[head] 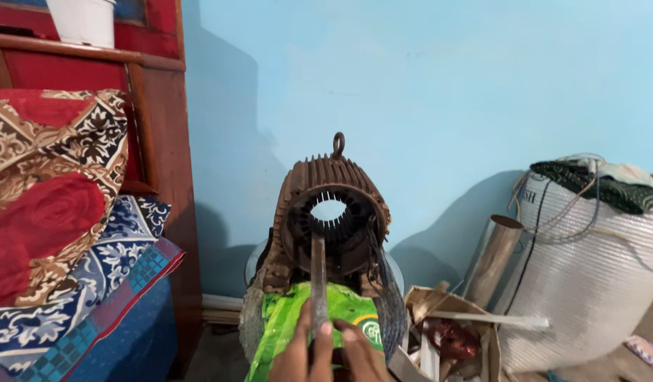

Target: The person works on an electric motor stator resting on a sack on the floor, prying old copper windings out of the stator slots by hand and with a metal tool, pulling out wire bundles and setting them aside while steadying the stator with the other hand.

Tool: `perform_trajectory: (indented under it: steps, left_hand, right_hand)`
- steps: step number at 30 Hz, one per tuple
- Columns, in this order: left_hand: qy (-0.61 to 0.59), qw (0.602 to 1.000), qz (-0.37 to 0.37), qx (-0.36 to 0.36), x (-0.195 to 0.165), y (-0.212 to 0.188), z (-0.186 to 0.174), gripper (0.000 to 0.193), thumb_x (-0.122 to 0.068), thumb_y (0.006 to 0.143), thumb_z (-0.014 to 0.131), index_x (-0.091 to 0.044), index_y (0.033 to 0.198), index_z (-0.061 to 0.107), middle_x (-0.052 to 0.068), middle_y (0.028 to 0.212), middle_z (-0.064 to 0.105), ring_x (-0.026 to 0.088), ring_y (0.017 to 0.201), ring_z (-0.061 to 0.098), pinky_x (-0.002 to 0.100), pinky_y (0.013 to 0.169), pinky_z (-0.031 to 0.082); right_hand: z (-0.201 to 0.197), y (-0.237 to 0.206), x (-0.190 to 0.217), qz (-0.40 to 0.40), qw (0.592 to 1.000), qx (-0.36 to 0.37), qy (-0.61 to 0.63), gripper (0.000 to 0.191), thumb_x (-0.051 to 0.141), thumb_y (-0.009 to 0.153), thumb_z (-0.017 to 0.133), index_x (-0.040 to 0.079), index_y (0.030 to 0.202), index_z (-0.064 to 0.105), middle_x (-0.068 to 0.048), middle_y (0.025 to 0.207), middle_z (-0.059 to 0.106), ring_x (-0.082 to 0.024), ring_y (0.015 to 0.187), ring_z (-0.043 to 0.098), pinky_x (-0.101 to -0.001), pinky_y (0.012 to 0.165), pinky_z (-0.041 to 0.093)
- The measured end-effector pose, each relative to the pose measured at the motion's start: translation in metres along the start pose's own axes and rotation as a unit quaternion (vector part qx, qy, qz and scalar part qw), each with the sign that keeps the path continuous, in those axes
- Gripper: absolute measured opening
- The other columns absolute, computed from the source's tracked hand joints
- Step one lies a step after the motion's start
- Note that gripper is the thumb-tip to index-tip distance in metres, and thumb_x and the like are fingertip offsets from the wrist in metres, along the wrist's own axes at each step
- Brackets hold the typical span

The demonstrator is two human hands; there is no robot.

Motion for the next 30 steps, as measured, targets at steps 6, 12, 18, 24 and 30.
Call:
perform_trajectory:
  steps: [6, 12, 18, 24, 30]
  left_hand:
    - [0.178, 0.977, 0.11, -0.035, 0.006, 0.024, -0.007, 0.044, -0.037, 0.092, 0.054, -0.026, 0.13, 0.073, 0.017, 0.102, 0.062, 0.033, 0.092, 0.068, 0.046, 0.081, 0.054]
    - [0.051, 0.987, 0.051, -0.144, -0.029, 0.087, -0.028, 0.052, -0.039, 0.097, 0.05, -0.002, 0.133, 0.058, 0.021, 0.117, 0.053, 0.033, 0.101, 0.061, 0.047, 0.085, 0.048]
    - [-0.066, 0.99, -0.044, -0.12, -0.016, 0.122, 0.013, 0.052, -0.043, 0.102, 0.039, -0.005, 0.132, 0.059, 0.022, 0.094, 0.069, 0.039, 0.081, 0.069, 0.049, 0.08, 0.051]
    - [-0.066, 0.967, 0.144, -0.2, -0.001, 0.118, 0.011, 0.046, -0.032, 0.108, 0.039, 0.003, 0.116, 0.067, 0.021, 0.097, 0.069, 0.041, 0.088, 0.065, 0.049, 0.078, 0.049]
    - [-0.066, 0.969, 0.152, -0.181, -0.026, 0.113, 0.002, 0.044, -0.028, 0.106, 0.04, 0.003, 0.128, 0.064, 0.022, 0.103, 0.071, 0.04, 0.092, 0.067, 0.048, 0.078, 0.05]
  right_hand:
    - [0.036, 0.016, 0.013, -0.066, 0.997, 0.027, -0.019, 0.048, 0.005, 0.093, 0.054, 0.008, 0.141, 0.054, -0.019, 0.088, 0.079, -0.02, 0.077, 0.077, -0.032, 0.068, 0.06]
    - [0.059, 0.007, 0.092, 0.016, 0.989, 0.001, -0.145, 0.05, 0.008, 0.095, 0.053, 0.016, 0.145, 0.049, -0.015, 0.068, 0.071, -0.024, 0.043, 0.058, -0.0412, 0.044, 0.049]
    - [0.093, 0.111, 0.116, -0.064, 0.984, 0.034, -0.163, 0.023, 0.007, 0.095, 0.058, -0.004, 0.115, 0.061, -0.008, 0.072, 0.067, -0.017, 0.055, 0.063, -0.0343, 0.048, 0.051]
    - [0.079, 0.131, 0.095, 0.008, 0.997, 0.065, -0.036, 0.02, 0.011, 0.098, 0.053, 0.008, 0.118, 0.054, -0.005, 0.065, 0.055, -0.016, 0.049, 0.051, -0.0332, 0.042, 0.037]
    - [0.093, 0.136, 0.104, 0.0, 0.994, 0.052, -0.097, 0.025, 0.009, 0.099, 0.051, -0.005, 0.12, 0.055, -0.005, 0.068, 0.06, -0.017, 0.05, 0.057, -0.0325, 0.043, 0.046]
Point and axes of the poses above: each hand's wrist, its own y-axis towards the middle knuckle, its own z-axis out of the palm, x = y × z, the point moved 1 cm from there along y, towards the middle knuckle
